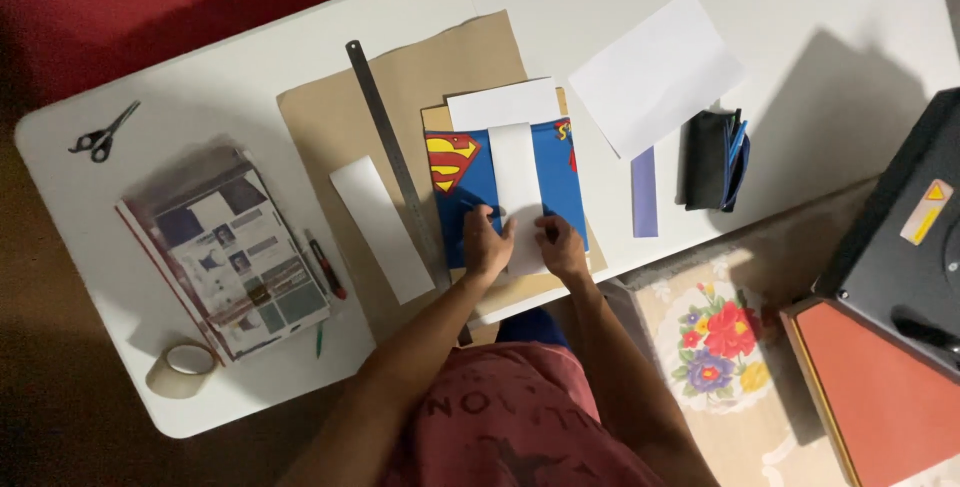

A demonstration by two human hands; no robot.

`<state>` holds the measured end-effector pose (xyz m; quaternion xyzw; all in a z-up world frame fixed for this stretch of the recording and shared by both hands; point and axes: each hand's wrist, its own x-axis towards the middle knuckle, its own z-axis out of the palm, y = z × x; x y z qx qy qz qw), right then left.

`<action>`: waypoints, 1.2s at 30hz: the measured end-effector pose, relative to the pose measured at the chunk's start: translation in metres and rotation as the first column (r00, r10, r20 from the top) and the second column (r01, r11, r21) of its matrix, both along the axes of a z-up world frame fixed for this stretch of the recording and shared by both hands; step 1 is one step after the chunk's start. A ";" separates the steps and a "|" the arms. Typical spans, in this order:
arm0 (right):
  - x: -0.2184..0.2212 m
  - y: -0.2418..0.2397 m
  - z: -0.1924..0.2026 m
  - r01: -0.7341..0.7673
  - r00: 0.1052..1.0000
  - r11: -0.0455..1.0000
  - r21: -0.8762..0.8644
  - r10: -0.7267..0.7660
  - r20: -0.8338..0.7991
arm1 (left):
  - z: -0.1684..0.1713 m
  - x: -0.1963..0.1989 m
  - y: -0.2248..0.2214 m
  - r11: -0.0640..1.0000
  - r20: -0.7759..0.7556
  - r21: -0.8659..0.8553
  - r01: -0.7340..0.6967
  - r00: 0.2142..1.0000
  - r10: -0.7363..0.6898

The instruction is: The person aligns paper strips on a printed Superman design using a ruler, inspects a sheet of printed stickers at a printer, and prepares materials for further processing.

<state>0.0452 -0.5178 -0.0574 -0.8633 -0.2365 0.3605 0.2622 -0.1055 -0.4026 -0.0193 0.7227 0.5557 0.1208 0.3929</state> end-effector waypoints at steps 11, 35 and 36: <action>0.014 -0.004 -0.011 -0.110 0.993 0.991 0.074 0.113 -0.039 | -0.004 0.027 0.029 0.791 -0.085 0.530 0.305 0.947 -0.309; 0.016 -0.004 -0.005 -0.096 0.992 0.991 0.092 0.103 -0.078 | -0.017 0.081 0.062 0.669 -0.362 0.538 0.513 0.857 -0.366; 0.016 -0.003 -0.004 -0.099 0.991 0.992 0.078 0.106 -0.081 | -0.016 0.082 0.061 0.684 -0.352 0.527 0.505 0.862 -0.365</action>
